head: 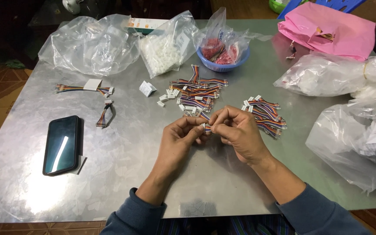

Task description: A person is manually attaching small white plastic connectors to multi-colored wire harnesses on a metal table.

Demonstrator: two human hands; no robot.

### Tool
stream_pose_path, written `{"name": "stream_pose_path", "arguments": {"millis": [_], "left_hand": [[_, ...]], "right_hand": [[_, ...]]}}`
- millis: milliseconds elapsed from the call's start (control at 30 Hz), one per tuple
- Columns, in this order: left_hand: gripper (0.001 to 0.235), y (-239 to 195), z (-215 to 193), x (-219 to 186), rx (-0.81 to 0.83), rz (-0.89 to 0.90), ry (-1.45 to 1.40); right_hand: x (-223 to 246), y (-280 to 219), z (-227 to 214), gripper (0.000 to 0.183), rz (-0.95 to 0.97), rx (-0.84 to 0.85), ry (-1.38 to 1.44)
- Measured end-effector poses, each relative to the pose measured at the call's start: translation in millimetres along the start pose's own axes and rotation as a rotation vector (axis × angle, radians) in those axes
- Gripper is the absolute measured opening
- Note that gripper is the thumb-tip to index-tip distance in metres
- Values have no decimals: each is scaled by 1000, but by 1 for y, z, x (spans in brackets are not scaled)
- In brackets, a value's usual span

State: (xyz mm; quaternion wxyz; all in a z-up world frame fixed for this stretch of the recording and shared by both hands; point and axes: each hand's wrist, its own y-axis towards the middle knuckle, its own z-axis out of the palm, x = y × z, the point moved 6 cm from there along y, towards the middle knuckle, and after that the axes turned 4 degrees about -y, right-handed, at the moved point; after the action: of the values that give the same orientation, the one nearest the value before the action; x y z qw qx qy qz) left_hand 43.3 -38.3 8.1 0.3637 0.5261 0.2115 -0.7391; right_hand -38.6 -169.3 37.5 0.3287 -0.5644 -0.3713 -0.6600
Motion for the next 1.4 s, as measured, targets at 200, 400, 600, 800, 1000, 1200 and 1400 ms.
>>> {"name": "stream_pose_path", "arguments": {"millis": [200,400,600,800,1000,1200,1400], "left_hand": [[22,0,-1,2,-8,-7,-20],[21,1,-1,2,-13,-2,-15],[20,0,0,-2,-3,9,22],[19,4,-2,5,8,34,39],[22,0,1,2,-26,27,124],[27,-12,-17,-33,-318,208,614],[56,-11,-9,-29,-228,245,1012]], "right_hand": [[-1,0,0,12,7,-1,-32],[-1,0,1,12,-1,-4,-48],[-2,0,1,11,4,15,-77],[-17,3,-2,11,102,25,-5],[-11,4,-3,12,99,33,-63],[13,32,-65,11,-72,-70,-522],[19,43,-110,17,-154,-180,-1052]]}}
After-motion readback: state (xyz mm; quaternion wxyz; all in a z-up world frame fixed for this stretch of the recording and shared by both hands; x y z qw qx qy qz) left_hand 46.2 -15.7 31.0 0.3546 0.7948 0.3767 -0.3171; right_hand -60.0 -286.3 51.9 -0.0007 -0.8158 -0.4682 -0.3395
